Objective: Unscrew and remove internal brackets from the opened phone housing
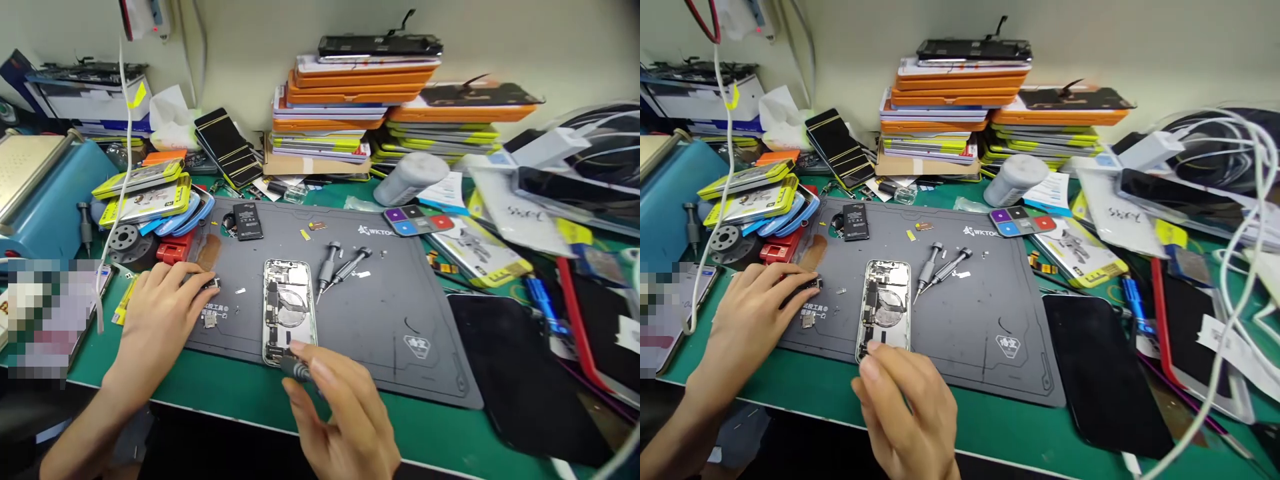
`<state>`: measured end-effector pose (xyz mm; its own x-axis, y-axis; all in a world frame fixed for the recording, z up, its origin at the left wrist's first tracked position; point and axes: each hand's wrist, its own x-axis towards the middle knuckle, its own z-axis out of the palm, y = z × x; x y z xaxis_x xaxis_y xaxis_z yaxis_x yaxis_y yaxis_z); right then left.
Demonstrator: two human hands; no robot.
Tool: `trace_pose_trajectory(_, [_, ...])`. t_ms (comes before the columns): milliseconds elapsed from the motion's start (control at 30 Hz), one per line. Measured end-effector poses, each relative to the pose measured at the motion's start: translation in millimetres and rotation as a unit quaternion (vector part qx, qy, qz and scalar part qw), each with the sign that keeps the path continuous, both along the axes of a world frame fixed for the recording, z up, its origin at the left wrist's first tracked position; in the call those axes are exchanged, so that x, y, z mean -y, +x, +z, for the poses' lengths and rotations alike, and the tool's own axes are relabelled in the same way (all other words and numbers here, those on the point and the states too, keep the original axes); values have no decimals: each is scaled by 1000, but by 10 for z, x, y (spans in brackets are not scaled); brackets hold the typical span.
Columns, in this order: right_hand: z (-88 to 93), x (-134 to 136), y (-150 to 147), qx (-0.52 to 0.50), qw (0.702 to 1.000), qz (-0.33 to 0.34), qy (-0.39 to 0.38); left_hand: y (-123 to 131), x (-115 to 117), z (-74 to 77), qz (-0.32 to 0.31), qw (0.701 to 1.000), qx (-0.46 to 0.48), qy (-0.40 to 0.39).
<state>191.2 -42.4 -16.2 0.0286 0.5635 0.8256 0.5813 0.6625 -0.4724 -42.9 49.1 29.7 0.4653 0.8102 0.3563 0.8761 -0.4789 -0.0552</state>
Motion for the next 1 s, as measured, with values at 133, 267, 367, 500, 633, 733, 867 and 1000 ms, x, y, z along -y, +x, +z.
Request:
trace_pose_trajectory(133, [-5, 10, -10, -19, 1000, 18, -5, -25, -1, 8, 0, 999, 50, -21])
trace_pose_trajectory(267, [18, 67, 71, -87, 996, -24, -14, 15, 102, 135, -17, 988, 149, -22])
trace_pose_trajectory(367, [38, 85, 279, -165, 978, -127, -8, 253, 223, 229, -86, 970, 219, -65])
trace_pose_trajectory(500, [35, 58, 637, -283, 927, -247, 12, 856, 372, 178, -214, 952, 197, -100])
trace_pose_trajectory(633, [4, 72, 827, -395, 894, -204, -45, 1424, 433, -17, -237, 964, 116, -13])
trace_pose_trajectory(733, [7, 117, 840, -432, 883, -179, -41, 1627, 411, -105, -220, 972, 80, 8])
trace_pose_trajectory(867, [42, 169, 822, -442, 880, -165, -61, 1661, 309, -74, -209, 976, 67, -3])
trace_pose_trajectory(1000, [50, 191, 839, -430, 887, -130, -105, 1622, 181, -22, -192, 978, 66, -44])
